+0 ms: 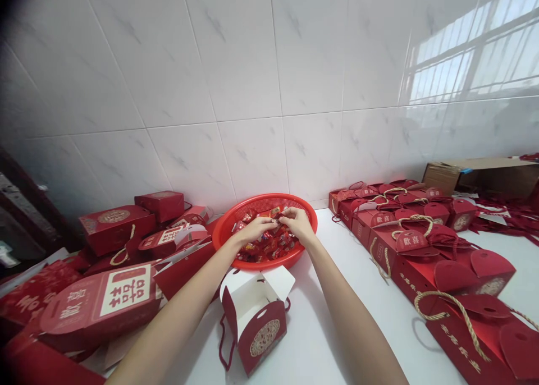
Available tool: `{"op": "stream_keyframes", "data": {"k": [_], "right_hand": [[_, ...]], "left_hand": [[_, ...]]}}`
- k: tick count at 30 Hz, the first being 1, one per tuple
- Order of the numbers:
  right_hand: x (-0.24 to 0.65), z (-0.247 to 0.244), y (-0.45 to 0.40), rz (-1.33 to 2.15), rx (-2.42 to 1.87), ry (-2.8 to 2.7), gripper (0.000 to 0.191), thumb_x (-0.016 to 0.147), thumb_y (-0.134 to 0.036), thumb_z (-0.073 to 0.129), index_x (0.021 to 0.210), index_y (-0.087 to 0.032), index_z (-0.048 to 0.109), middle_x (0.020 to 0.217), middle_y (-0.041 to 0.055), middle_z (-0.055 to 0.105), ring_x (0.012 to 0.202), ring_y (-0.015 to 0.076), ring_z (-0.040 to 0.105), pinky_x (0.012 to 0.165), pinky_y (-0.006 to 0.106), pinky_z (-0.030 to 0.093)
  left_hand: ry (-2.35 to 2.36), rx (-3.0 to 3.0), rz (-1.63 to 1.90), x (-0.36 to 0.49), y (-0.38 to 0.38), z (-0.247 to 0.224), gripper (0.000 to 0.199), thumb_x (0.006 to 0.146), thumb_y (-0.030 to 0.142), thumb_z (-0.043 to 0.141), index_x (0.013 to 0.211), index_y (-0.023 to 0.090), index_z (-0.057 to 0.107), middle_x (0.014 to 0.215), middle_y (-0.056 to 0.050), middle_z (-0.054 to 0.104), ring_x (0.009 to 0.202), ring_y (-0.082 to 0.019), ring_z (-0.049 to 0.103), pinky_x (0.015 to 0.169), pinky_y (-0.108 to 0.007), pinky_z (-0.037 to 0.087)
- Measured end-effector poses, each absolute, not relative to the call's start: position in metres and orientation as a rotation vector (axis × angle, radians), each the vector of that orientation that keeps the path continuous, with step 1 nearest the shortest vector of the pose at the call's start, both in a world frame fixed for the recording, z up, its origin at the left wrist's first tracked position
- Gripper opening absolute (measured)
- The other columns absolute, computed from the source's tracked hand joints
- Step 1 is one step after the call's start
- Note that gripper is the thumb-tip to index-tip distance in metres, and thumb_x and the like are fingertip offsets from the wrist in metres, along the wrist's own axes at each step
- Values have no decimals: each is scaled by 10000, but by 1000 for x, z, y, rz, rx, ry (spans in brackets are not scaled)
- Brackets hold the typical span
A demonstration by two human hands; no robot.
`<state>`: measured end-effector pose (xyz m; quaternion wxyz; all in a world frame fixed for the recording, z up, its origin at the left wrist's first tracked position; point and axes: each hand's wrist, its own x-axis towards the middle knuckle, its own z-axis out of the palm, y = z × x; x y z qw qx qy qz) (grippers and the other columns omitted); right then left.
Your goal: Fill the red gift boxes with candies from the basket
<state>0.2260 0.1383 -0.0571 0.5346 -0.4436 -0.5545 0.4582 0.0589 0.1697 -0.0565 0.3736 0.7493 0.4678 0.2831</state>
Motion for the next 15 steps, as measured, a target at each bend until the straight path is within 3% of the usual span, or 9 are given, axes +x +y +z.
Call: {"op": "stream_keyframes", "data": {"k": [6, 8, 12, 15], "right_hand": [[226, -61, 145, 1010, -1039, -1318, 108, 628, -245, 667, 674, -188, 588, 670, 4, 670, 612, 153, 615, 576, 266, 474], [225, -62, 148, 1011, -1025, -1329, 115, 628, -251, 671, 673, -188, 586, 668, 10, 678, 600, 154, 621, 560, 261, 465], [224, -63, 150, 1059, -1061, -1380, 112, 627, -224, 672, 690, -193, 585, 573, -5, 643, 499, 137, 577, 460, 233, 390], [224, -63, 150, 1060, -1065, -1377, 131, 620, -200, 677, 726, -186, 602, 551, -20, 622, 477, 126, 557, 451, 228, 380]], "left_hand": [[1511, 1931, 835, 40, 174, -39, 290, 854, 298, 494, 1009, 165, 700, 1081, -74, 721, 970, -204, 637, 831, -268, 464], [1689, 1920, 828, 24, 178, -35, 258, 811, 216, 512, 978, 170, 704, 1080, -88, 725, 1008, -231, 635, 849, -285, 456], [1927, 1905, 658, -3, 182, -36, 147, 705, 130, 547, 736, 176, 683, 908, -114, 747, 959, -293, 654, 810, -330, 452], [1970, 1916, 550, -8, 184, -44, 112, 615, 119, 617, 685, 188, 669, 929, -117, 751, 985, -304, 660, 778, -303, 454]]}}
